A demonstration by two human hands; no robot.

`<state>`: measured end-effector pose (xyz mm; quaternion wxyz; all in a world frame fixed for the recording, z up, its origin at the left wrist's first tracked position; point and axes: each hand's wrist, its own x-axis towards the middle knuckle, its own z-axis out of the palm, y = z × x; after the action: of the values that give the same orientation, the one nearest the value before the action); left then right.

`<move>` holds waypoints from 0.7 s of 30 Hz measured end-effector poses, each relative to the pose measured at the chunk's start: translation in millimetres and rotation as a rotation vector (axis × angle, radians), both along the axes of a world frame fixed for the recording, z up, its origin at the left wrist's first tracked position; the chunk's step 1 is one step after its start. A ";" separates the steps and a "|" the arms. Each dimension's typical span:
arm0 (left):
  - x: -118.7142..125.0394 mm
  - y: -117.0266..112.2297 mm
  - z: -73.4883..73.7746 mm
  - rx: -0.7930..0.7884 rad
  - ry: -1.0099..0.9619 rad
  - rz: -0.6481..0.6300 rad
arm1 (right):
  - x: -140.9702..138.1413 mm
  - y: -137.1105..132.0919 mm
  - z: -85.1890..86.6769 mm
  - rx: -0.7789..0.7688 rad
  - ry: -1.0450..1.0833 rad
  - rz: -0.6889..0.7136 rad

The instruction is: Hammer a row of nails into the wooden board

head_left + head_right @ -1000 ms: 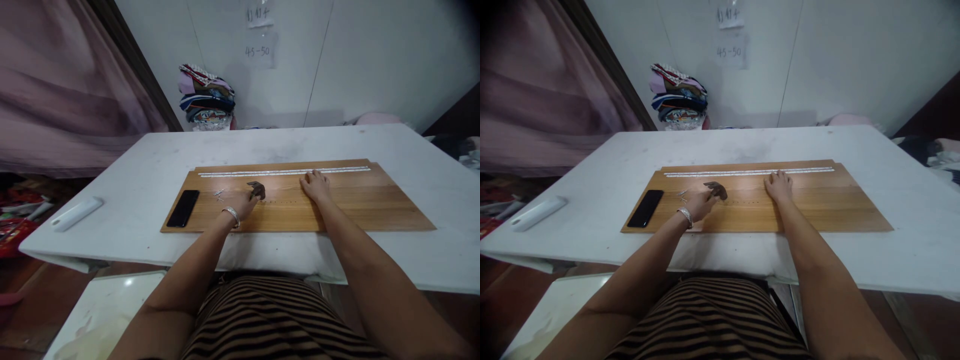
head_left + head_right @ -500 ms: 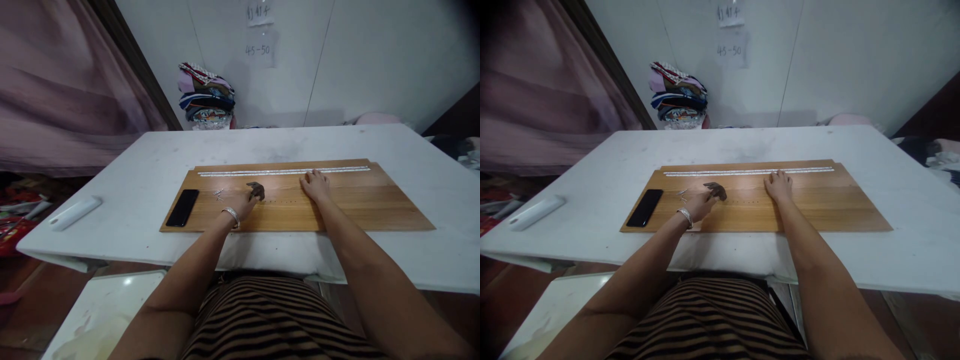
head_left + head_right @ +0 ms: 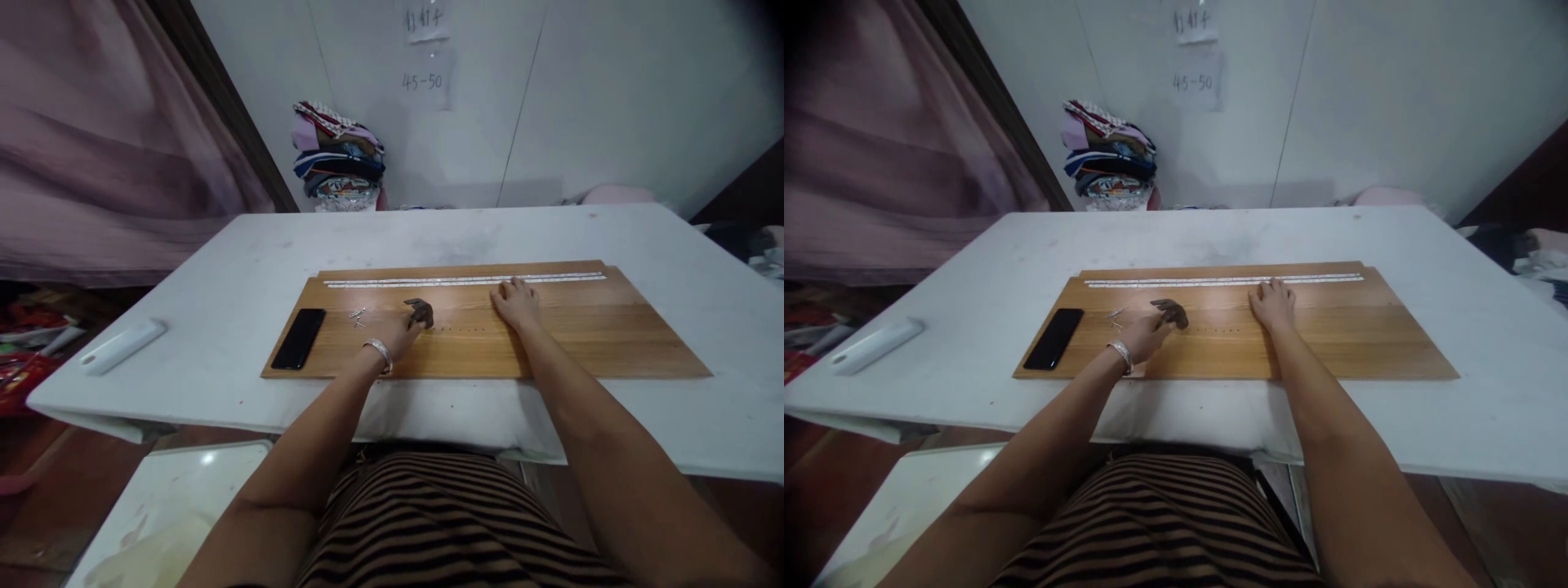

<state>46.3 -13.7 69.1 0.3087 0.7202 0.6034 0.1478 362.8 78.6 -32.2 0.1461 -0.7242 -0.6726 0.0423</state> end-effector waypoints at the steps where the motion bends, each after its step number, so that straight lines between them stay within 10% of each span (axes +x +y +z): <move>1: -0.4 -0.1 0.9 -0.003 0.006 -0.003 | 0.0 0.1 0.1 -0.005 0.000 -0.002; 21: 1.1 -0.1 5.0 -0.028 0.137 0.033 | -0.3 0.9 -1.2 0.014 0.010 -0.004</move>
<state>47.4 -13.9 74.1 0.2743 0.7141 0.6371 0.0945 362.5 79.5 -33.4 0.1548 -0.7243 -0.6707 0.0409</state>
